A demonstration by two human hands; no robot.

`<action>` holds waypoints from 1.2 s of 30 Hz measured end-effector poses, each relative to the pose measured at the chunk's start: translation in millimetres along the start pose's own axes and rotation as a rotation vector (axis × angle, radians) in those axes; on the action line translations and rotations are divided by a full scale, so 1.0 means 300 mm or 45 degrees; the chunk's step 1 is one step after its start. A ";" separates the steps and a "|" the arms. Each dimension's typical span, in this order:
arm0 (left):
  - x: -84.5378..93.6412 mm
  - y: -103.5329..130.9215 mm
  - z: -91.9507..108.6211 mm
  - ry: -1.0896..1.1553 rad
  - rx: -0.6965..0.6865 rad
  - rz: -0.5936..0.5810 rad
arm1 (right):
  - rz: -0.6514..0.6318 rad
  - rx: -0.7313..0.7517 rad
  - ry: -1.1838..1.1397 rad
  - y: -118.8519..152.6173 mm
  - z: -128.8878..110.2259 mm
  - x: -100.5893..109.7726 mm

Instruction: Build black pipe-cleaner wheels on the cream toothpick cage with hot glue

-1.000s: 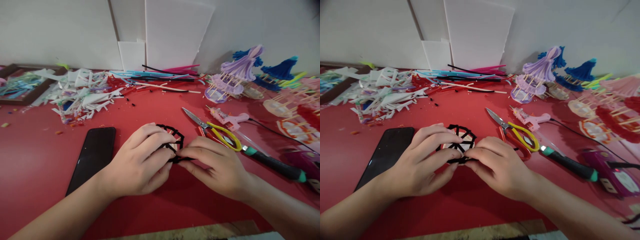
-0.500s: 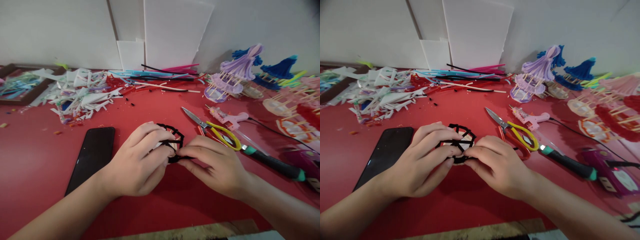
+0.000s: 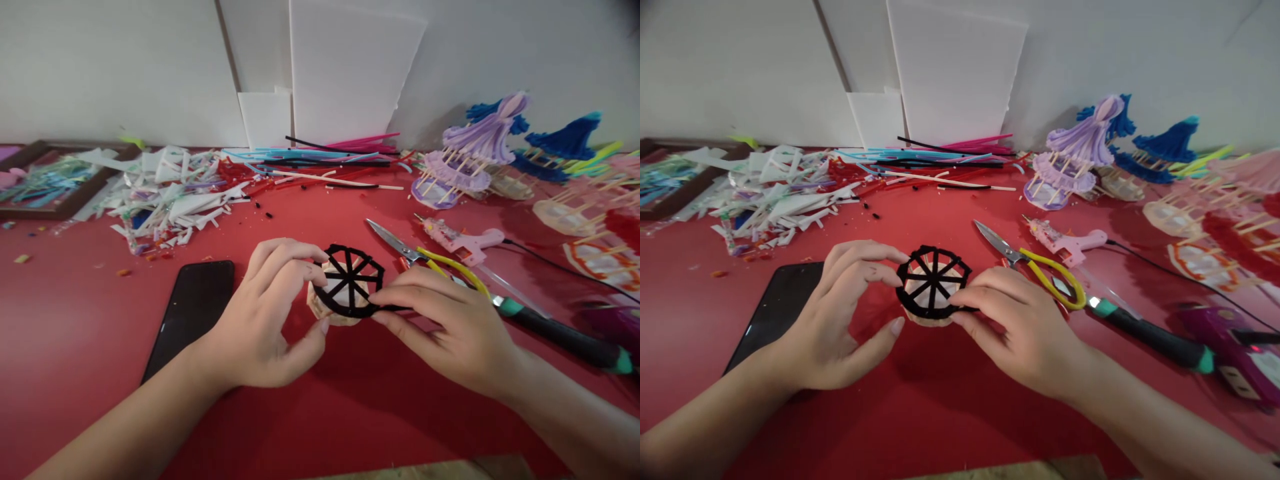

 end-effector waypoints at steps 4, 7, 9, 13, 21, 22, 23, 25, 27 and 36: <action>-0.007 0.008 -0.028 0.086 0.083 0.013 | 0.001 -0.001 -0.006 -0.002 -0.001 0.004; -0.012 0.008 -0.039 0.150 0.103 -0.002 | 0.003 -0.034 -0.078 -0.009 -0.003 0.001; -0.013 0.003 -0.027 0.155 0.058 -0.026 | -0.001 -0.036 -0.129 -0.014 -0.010 -0.004; -0.018 -0.012 0.027 0.047 -0.086 -0.069 | -0.019 0.007 -0.187 -0.024 -0.030 -0.016; -0.018 -0.013 0.086 -0.153 -0.227 -0.032 | -0.021 0.082 -0.186 -0.029 -0.051 -0.019; -0.016 -0.012 0.087 -0.172 -0.223 -0.021 | -0.018 0.085 -0.184 -0.028 -0.053 -0.018; -0.015 -0.011 0.087 -0.187 -0.218 -0.015 | -0.017 0.085 -0.184 -0.028 -0.053 -0.019; -0.017 -0.012 0.084 -0.198 -0.200 -0.022 | -0.012 0.083 -0.187 -0.026 -0.055 -0.021; -0.021 -0.012 0.080 -0.184 -0.182 -0.042 | -0.017 0.082 -0.188 -0.022 -0.055 -0.027; -0.035 -0.007 0.061 -0.098 -0.139 -0.081 | -0.026 -0.355 0.228 0.059 0.221 0.102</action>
Point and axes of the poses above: each hand's wrist, its own y-axis away from the middle knuckle, its own x-axis out of the back of the hand, z = x × y, the point moved 10 cm from there along -y, towards the middle knuckle, and after that the axes turned 13 degrees about -z, right-handed, at the moved point
